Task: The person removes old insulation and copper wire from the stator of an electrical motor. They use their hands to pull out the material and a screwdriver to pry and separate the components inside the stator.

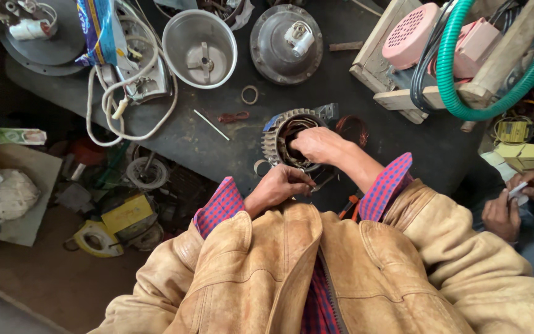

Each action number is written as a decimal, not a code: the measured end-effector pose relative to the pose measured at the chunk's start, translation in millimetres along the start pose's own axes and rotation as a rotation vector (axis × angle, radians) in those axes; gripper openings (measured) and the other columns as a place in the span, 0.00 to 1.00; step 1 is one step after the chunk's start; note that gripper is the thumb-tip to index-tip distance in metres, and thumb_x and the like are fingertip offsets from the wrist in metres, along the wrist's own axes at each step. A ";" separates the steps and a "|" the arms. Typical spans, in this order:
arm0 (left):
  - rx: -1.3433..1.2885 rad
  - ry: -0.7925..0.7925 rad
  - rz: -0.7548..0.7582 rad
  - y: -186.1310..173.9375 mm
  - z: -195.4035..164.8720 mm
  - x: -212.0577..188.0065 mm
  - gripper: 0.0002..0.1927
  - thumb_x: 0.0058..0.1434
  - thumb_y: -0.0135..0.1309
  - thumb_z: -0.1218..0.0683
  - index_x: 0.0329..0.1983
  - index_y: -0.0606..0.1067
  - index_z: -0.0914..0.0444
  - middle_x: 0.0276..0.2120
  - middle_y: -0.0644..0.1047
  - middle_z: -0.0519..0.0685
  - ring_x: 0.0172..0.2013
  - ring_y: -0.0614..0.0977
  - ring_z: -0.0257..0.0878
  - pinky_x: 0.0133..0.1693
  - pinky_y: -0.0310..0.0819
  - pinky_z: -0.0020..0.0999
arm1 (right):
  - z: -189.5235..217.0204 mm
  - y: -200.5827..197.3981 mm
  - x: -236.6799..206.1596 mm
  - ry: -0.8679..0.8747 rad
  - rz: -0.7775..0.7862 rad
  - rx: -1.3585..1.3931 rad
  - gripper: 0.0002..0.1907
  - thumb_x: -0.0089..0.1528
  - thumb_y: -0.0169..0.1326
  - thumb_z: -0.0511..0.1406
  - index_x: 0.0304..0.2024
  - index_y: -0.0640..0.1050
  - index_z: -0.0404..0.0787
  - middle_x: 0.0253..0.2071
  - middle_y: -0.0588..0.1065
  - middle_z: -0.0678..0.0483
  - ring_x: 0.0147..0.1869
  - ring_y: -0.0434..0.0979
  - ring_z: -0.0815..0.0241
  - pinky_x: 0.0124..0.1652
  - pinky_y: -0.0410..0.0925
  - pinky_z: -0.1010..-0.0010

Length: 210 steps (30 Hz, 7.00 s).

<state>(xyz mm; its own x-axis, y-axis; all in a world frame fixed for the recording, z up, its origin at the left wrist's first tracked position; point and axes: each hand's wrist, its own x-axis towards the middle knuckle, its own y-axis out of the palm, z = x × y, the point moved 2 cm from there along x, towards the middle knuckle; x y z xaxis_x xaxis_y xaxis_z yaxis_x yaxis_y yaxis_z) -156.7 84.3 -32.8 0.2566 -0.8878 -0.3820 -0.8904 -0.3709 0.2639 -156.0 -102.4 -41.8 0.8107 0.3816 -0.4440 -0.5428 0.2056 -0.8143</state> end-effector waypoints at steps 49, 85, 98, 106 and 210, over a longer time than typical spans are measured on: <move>0.888 0.625 0.162 20.5 -29.3 28.0 0.11 0.61 0.60 0.57 0.25 0.77 0.67 0.21 0.77 0.58 0.25 0.79 0.56 0.28 0.71 0.49 | 129.6 41.7 -174.3 0.801 -0.969 0.638 0.06 0.59 0.61 0.38 0.36 0.82 0.43 0.36 0.77 0.54 0.39 0.81 0.50 0.36 0.71 0.61; 1.163 0.684 0.150 31.5 0.7 2.4 0.05 0.62 0.52 0.57 0.33 0.76 0.62 0.27 0.78 0.55 0.30 0.80 0.53 0.34 0.73 0.48 | 144.5 60.8 -163.3 0.739 -0.881 0.645 0.05 0.57 0.64 0.37 0.32 0.83 0.44 0.34 0.75 0.53 0.38 0.79 0.51 0.37 0.71 0.59; 1.131 0.535 0.087 32.0 5.5 -6.3 0.14 0.65 0.53 0.53 0.24 0.75 0.63 0.23 0.77 0.56 0.26 0.79 0.55 0.31 0.72 0.50 | 144.7 65.3 -161.0 0.836 -1.082 0.649 0.06 0.57 0.65 0.37 0.35 0.84 0.43 0.31 0.74 0.49 0.34 0.77 0.49 0.34 0.69 0.61; 1.237 0.750 0.049 35.0 8.2 -10.9 0.12 0.63 0.56 0.54 0.25 0.76 0.62 0.22 0.77 0.54 0.25 0.79 0.53 0.29 0.71 0.48 | 165.8 82.9 -168.5 0.892 -1.163 0.662 0.07 0.55 0.67 0.35 0.36 0.84 0.43 0.31 0.74 0.51 0.32 0.77 0.53 0.32 0.68 0.64; 1.055 0.619 -0.310 101.6 1.6 38.2 0.12 0.61 0.60 0.53 0.25 0.72 0.60 0.25 0.70 0.47 0.31 0.75 0.43 0.35 0.72 0.38 | 15.0 23.0 -202.1 0.296 -0.333 0.535 0.13 0.65 0.54 0.41 0.47 0.83 0.43 0.38 0.80 0.50 0.41 0.80 0.46 0.38 0.72 0.58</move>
<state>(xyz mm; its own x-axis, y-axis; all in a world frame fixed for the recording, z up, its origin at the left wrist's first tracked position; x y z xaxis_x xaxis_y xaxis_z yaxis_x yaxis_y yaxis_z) -237.9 13.1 -22.0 0.3868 -0.8871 0.2520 -0.5542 -0.4420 -0.7053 -335.6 -161.3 34.8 0.9373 -0.0254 -0.3477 -0.2264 0.7140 -0.6625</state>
